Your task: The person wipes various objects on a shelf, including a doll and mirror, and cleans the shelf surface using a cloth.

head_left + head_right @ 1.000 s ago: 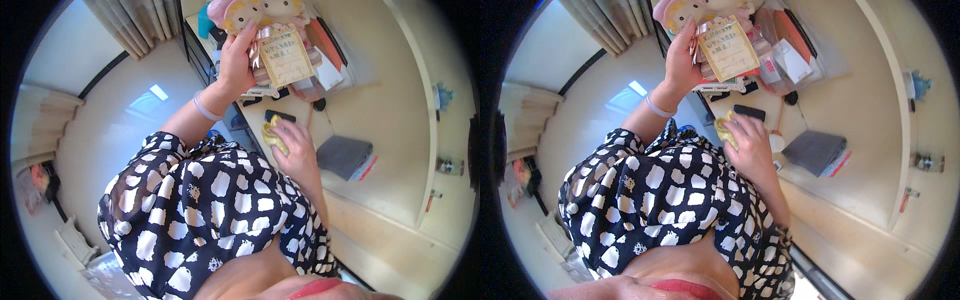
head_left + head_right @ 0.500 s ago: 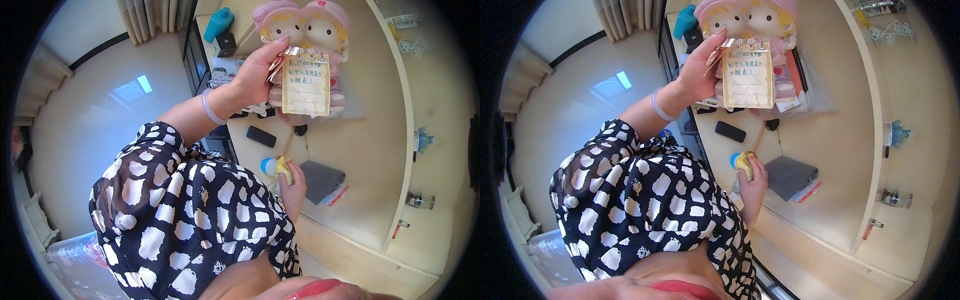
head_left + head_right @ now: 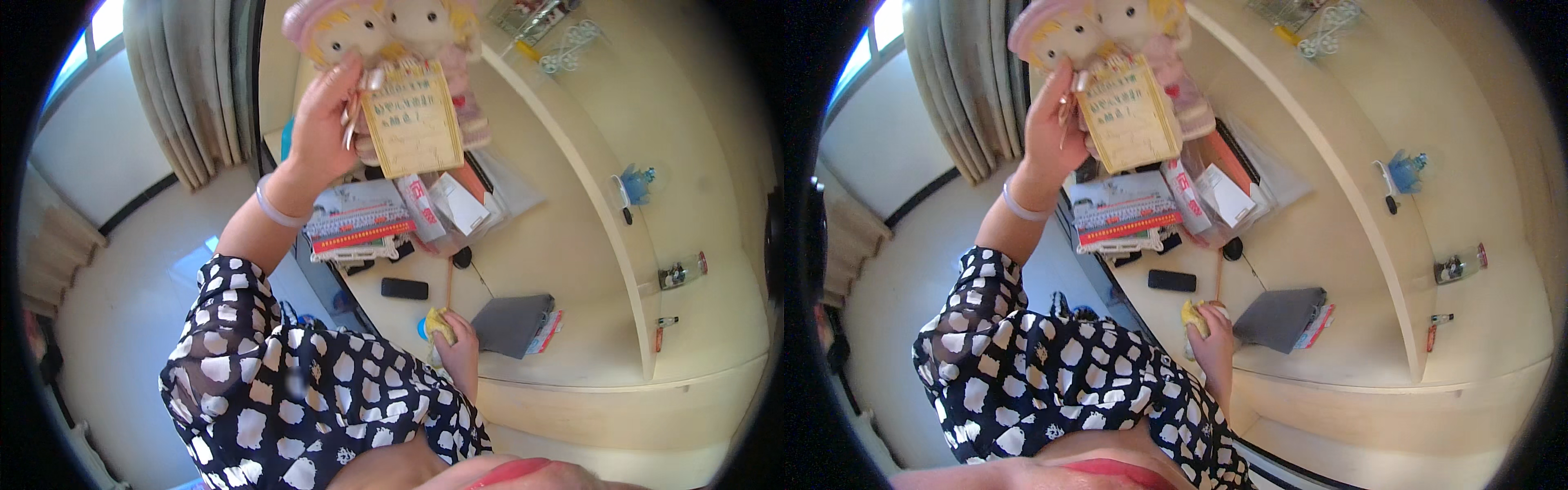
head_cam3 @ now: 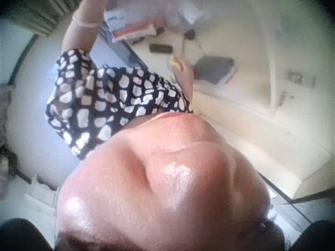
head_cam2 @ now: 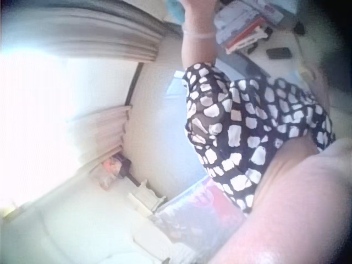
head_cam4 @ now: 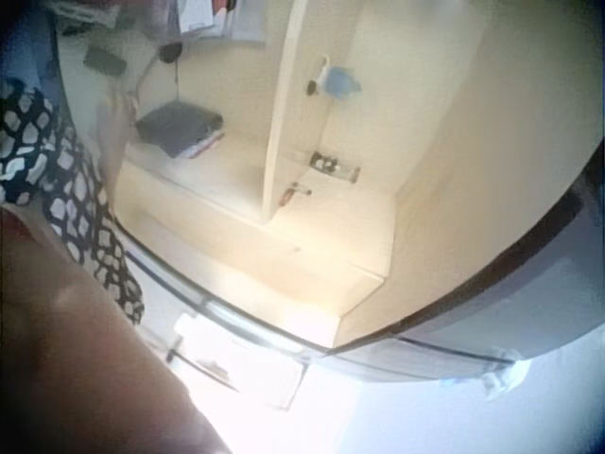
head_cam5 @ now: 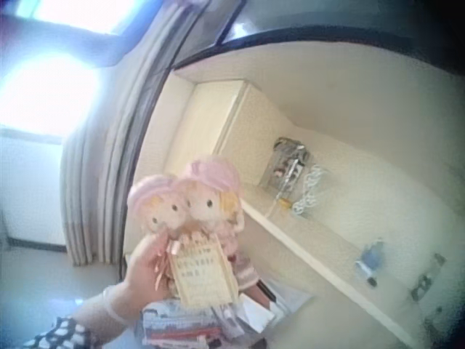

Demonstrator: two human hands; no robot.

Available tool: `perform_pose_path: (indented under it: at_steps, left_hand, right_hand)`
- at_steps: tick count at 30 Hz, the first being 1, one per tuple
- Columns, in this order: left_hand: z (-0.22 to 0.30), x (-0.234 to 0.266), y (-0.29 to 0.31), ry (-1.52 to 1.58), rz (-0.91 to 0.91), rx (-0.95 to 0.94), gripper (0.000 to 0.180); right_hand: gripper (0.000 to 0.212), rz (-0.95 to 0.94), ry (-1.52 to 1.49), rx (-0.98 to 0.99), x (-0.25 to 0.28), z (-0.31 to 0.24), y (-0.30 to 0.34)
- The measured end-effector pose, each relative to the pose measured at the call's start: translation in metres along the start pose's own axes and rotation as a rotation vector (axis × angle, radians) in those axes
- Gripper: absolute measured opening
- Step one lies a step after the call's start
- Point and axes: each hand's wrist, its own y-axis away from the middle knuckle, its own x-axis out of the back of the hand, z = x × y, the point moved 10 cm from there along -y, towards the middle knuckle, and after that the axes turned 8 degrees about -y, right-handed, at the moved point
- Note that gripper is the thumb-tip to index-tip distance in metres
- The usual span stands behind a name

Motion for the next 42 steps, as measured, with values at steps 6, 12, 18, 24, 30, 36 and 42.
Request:
perform_pose_path:
  at_steps: [6, 12, 18, 24, 30, 36, 42]
  left_hand:
    - [0.053, -0.071, -0.072, -0.161, -0.324, -0.134, 0.028]
    - [0.006, -0.145, -0.128, -0.332, -0.59, 0.011, 0.021]
    - [-0.075, -0.195, -0.166, -0.411, -0.462, 0.109, 0.025]
    - [-0.138, -0.241, -0.166, -0.478, -0.625, 0.185, 0.047]
    - [-0.181, -0.263, -0.166, -0.492, -0.757, 0.262, 0.051]
    - [-0.2, -0.258, -0.168, -0.511, -0.82, 0.329, 0.05]
    - [-0.177, -0.245, -0.177, -0.925, -0.806, 0.32, 0.052]
  right_hand:
    - [0.039, 0.051, -0.093, -0.013, -0.001, 0.015, 0.018]
    - [0.038, 0.118, -0.137, -0.002, -0.002, 0.023, 0.023]
    - [0.038, 0.193, -0.136, -0.031, 0.008, 0.03, 0.03]
    - [0.037, 0.291, -0.135, -0.094, 0.02, 0.042, 0.05]
    - [0.036, 0.351, -0.142, -0.19, 0.025, 0.054, 0.067]
    - [0.036, 0.372, -0.165, -0.2, 0.023, 0.049, 0.06]
    - [0.036, 0.344, -0.149, -0.154, 0.014, 0.044, 0.047]
